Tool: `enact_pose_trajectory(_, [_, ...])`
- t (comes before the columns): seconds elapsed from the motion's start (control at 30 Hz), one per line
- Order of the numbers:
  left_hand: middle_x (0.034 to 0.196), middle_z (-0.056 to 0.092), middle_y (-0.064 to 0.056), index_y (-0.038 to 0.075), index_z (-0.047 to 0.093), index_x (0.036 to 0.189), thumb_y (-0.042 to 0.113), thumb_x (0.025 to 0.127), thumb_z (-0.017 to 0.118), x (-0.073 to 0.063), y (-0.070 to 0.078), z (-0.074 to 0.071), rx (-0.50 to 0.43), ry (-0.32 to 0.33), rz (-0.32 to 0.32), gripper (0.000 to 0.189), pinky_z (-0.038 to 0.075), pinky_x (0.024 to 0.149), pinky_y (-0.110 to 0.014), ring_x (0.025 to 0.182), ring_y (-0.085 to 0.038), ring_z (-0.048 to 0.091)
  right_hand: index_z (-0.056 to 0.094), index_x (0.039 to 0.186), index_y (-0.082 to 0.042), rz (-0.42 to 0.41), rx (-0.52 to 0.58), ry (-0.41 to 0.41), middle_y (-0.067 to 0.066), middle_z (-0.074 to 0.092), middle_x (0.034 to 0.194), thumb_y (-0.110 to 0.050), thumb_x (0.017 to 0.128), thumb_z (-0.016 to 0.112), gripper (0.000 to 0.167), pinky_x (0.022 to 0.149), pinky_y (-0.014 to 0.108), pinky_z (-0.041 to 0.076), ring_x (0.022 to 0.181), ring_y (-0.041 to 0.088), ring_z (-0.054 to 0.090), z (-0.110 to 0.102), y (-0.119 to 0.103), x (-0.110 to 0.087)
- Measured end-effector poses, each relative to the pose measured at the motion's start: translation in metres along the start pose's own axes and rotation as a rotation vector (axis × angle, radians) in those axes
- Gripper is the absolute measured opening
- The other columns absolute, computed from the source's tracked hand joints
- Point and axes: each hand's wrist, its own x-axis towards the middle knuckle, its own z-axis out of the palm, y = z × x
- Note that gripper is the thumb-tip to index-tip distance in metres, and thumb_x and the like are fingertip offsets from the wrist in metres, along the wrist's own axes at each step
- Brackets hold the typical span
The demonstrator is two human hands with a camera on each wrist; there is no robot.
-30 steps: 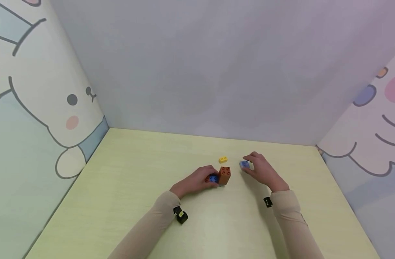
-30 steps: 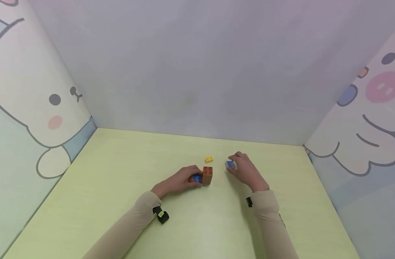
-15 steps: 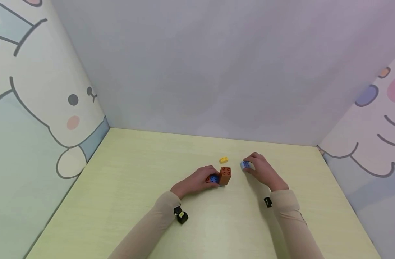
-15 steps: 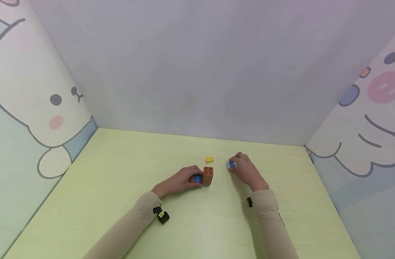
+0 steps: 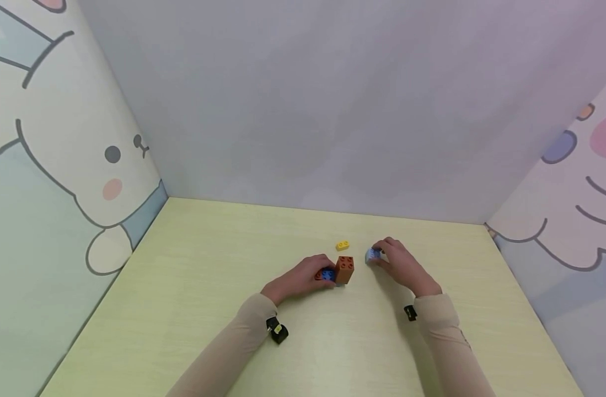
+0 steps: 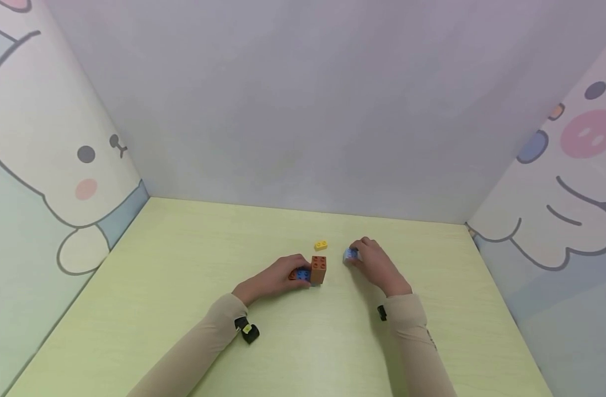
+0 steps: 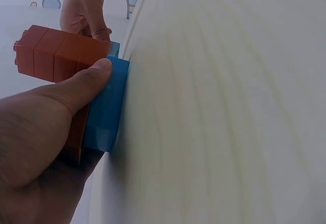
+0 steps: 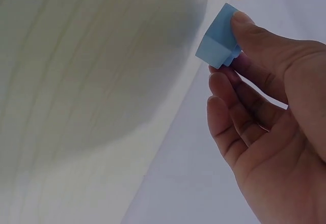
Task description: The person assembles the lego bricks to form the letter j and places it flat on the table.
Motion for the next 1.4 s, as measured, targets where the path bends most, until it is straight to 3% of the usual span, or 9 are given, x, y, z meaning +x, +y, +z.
enact_pose_trajectory(0.37, [0.127, 0.066, -0.001, 0.012, 0.063, 0.132, 0.035, 0.098, 0.069, 0.000, -0.002, 0.002, 0.002, -0.004, -0.010, 0.041, 0.051, 0.100, -0.027, 0.113, -0.010, 0.061, 0.067, 0.121, -0.001, -0.106, 0.020, 0.076, 0.011, 0.064, 0.111, -0.017, 0.095, 0.073, 0.031, 0.093, 0.047, 0.054, 0.106, 0.032, 0.063, -0.015, -0.027, -0.007])
enact_pose_trajectory(0.87, [0.125, 0.067, -0.001, 0.011, 0.064, 0.130, 0.033, 0.098, 0.069, 0.001, -0.003, 0.002, -0.008, 0.003, 0.013, 0.039, 0.052, 0.098, -0.027, 0.110, -0.010, 0.061, 0.067, 0.122, -0.007, -0.193, 0.001, 0.136, 0.005, 0.063, 0.113, -0.021, 0.097, 0.071, 0.029, 0.089, 0.041, 0.054, 0.104, 0.020, 0.059, -0.032, -0.058, -0.014])
enact_pose_trajectory(1.13, [0.125, 0.067, -0.001, 0.011, 0.064, 0.130, 0.033, 0.098, 0.069, 0.000, -0.002, 0.000, -0.027, 0.002, 0.011, 0.039, 0.051, 0.098, -0.027, 0.110, -0.009, 0.061, 0.067, 0.125, -0.011, -0.221, 0.016, 0.127, 0.000, 0.062, 0.116, -0.027, 0.098, 0.069, 0.031, 0.091, 0.039, 0.054, 0.108, 0.017, 0.058, -0.042, -0.075, -0.019])
enact_pose_trajectory(1.4, [0.122, 0.067, -0.001, 0.012, 0.065, 0.128, 0.034, 0.098, 0.069, 0.000, -0.002, 0.000, -0.027, 0.018, 0.033, 0.037, 0.052, 0.095, -0.025, 0.107, -0.009, 0.061, 0.068, 0.124, -0.014, -0.281, 0.052, 0.117, -0.003, 0.062, 0.116, -0.020, 0.094, 0.075, 0.031, 0.092, 0.038, 0.055, 0.108, 0.014, 0.059, -0.041, -0.082, -0.020])
